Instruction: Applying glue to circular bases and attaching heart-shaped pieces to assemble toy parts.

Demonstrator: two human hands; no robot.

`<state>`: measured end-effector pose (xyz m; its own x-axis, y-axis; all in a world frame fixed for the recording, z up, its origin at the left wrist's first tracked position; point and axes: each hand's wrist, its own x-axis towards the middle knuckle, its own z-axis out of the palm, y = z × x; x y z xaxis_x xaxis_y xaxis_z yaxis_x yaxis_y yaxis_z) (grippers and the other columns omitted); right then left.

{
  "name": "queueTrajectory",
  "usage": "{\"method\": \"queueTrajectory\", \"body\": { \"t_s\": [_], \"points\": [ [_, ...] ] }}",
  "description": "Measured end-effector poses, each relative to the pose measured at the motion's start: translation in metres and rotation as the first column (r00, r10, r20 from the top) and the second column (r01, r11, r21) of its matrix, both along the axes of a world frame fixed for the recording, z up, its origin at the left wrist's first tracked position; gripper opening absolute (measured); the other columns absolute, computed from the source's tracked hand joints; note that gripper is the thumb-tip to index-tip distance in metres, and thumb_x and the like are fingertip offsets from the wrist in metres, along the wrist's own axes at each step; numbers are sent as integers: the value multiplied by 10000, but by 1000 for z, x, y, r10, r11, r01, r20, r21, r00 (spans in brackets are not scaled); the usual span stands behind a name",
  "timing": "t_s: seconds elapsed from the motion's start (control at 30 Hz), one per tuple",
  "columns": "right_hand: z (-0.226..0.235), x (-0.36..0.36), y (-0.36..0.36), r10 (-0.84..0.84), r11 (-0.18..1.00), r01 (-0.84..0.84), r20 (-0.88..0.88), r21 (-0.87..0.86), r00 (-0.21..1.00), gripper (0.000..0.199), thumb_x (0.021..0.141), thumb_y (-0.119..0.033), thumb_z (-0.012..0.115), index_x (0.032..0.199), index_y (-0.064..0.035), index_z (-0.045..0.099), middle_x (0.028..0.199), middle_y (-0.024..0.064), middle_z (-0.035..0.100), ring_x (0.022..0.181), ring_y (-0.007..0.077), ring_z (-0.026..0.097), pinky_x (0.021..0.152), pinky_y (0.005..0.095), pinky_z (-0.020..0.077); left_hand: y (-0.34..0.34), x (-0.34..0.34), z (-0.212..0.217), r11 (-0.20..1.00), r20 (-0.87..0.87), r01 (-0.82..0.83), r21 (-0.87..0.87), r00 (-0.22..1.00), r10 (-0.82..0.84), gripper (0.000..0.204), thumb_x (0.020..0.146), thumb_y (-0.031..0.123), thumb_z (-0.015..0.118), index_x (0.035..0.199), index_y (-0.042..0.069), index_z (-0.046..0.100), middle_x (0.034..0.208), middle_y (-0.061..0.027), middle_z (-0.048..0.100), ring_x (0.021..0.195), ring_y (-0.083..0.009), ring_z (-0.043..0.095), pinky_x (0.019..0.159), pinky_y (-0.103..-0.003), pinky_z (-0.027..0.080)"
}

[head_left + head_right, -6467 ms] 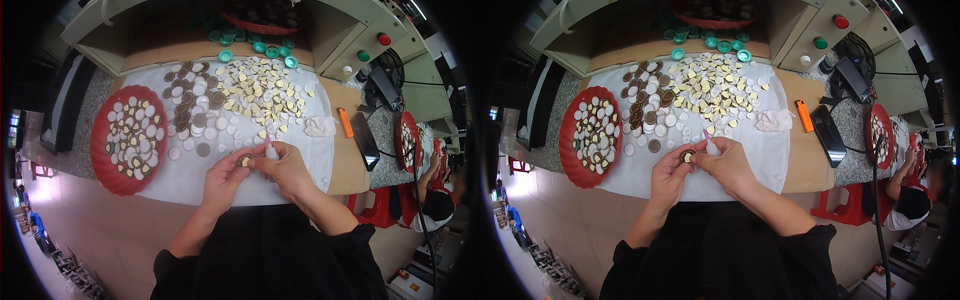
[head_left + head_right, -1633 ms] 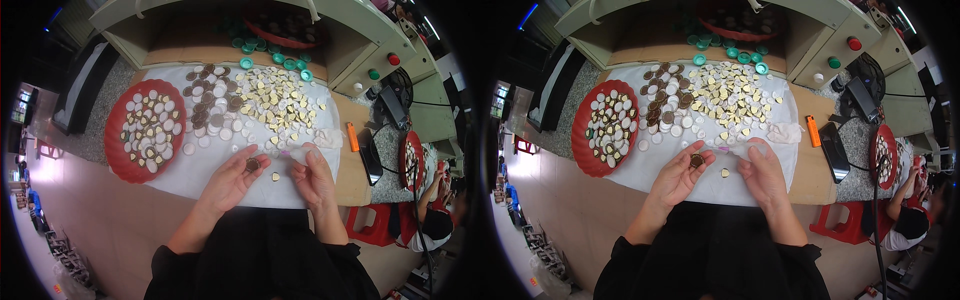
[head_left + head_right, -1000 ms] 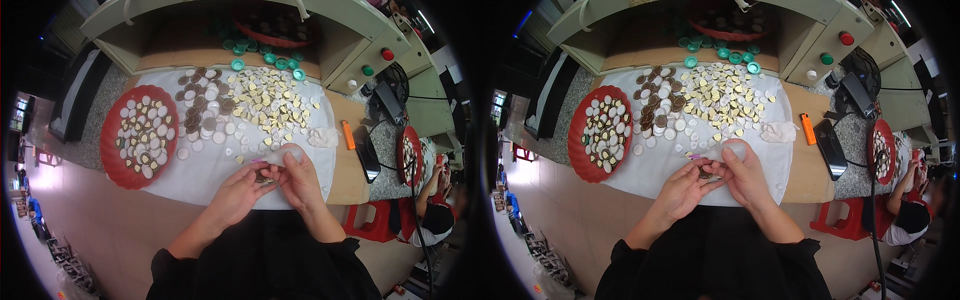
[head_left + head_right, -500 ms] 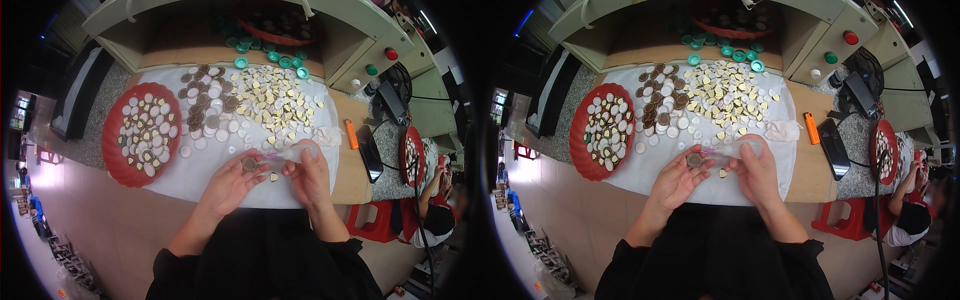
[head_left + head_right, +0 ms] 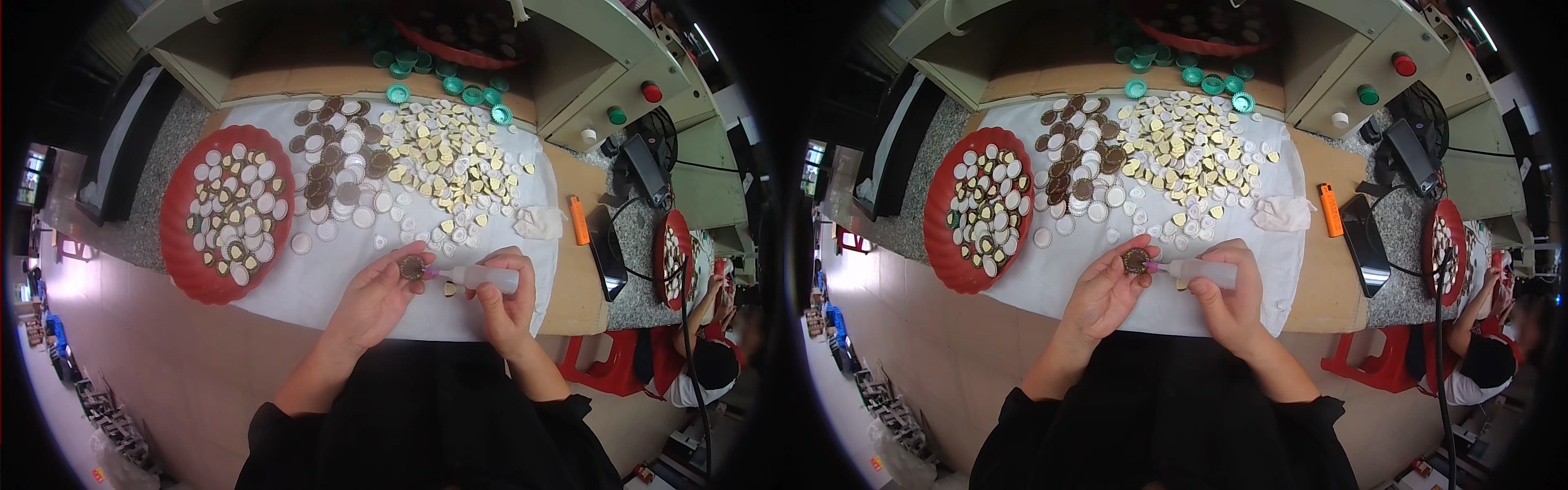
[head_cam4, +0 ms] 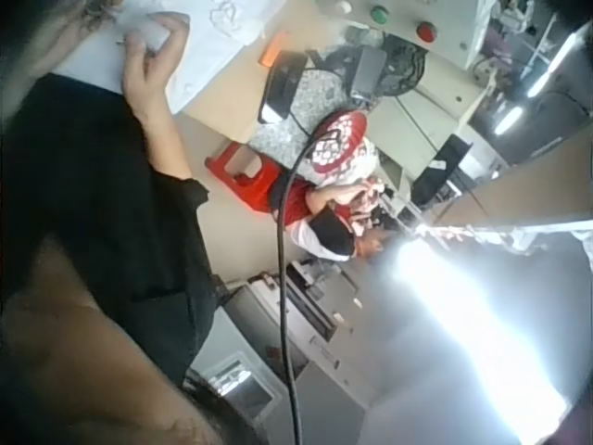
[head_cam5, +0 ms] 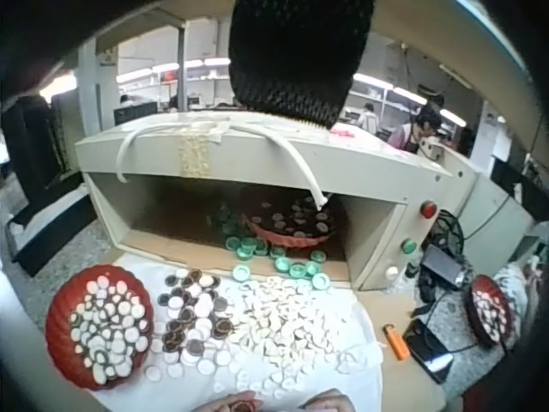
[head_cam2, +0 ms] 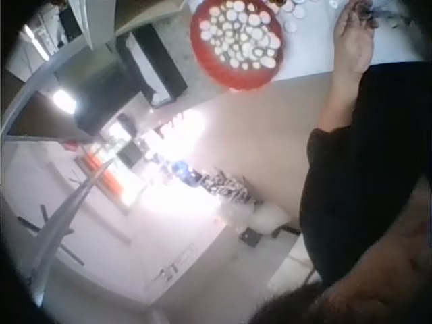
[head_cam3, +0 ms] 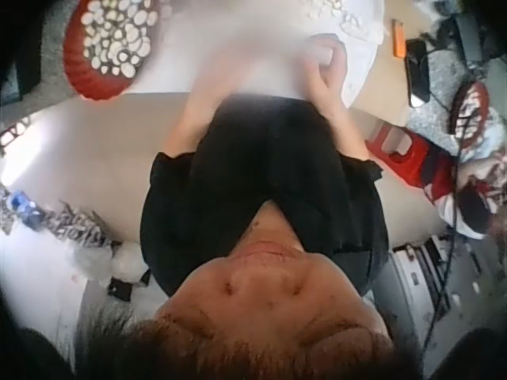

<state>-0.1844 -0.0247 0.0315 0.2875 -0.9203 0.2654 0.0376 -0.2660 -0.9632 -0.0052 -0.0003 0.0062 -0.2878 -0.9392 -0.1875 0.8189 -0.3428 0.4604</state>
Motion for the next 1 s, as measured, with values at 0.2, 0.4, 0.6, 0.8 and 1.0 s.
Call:
{"method": "queueTrajectory", "body": {
  "t_s": [0.2,0.4,0.6,0.8,1.0],
  "points": [
    [-4,-1,-1,-8,999,4,-89,-42,996,233,819,-169,500,936,-17,367,877,96,415,681,139,474,594,240,413,0,-1,2,999,11,-7,-31,1000,7,391,869,208,403,1182,-23,372,1112,-102,468,973,-179,445,815,-282,334],
    [-5,-1,-1,-8,999,1,-140,-51,990,247,818,-182,507,936,-18,366,869,93,420,680,134,474,594,238,414,1,-1,1,999,19,-2,-48,1000,3,393,867,220,407,1176,-21,379,1113,-99,466,976,-184,445,823,-289,330],
    [-3,2,0,-9,1000,8,-100,-12,995,241,819,-183,506,929,-17,370,871,92,420,677,133,474,592,237,415,2,-1,0,999,40,-7,-46,999,9,382,867,218,408,1165,-20,392,1108,-98,469,974,-182,444,828,-289,330],
    [-1,1,1,-23,996,11,-139,-88,990,263,767,-134,578,931,-9,415,846,108,453,730,177,452,651,261,381,2,-2,0,999,33,-20,-40,999,22,382,862,219,419,1160,-20,399,1106,-100,468,980,-171,430,845,-299,326],
    [2,2,-2,-96,950,16,-243,-312,965,303,730,-128,617,937,-15,426,841,124,489,718,219,466,637,277,385,2,-3,0,998,47,-31,-45,998,33,392,860,227,423,1168,-15,395,1110,-98,467,984,-171,429,849,-301,327]
  ]
}}
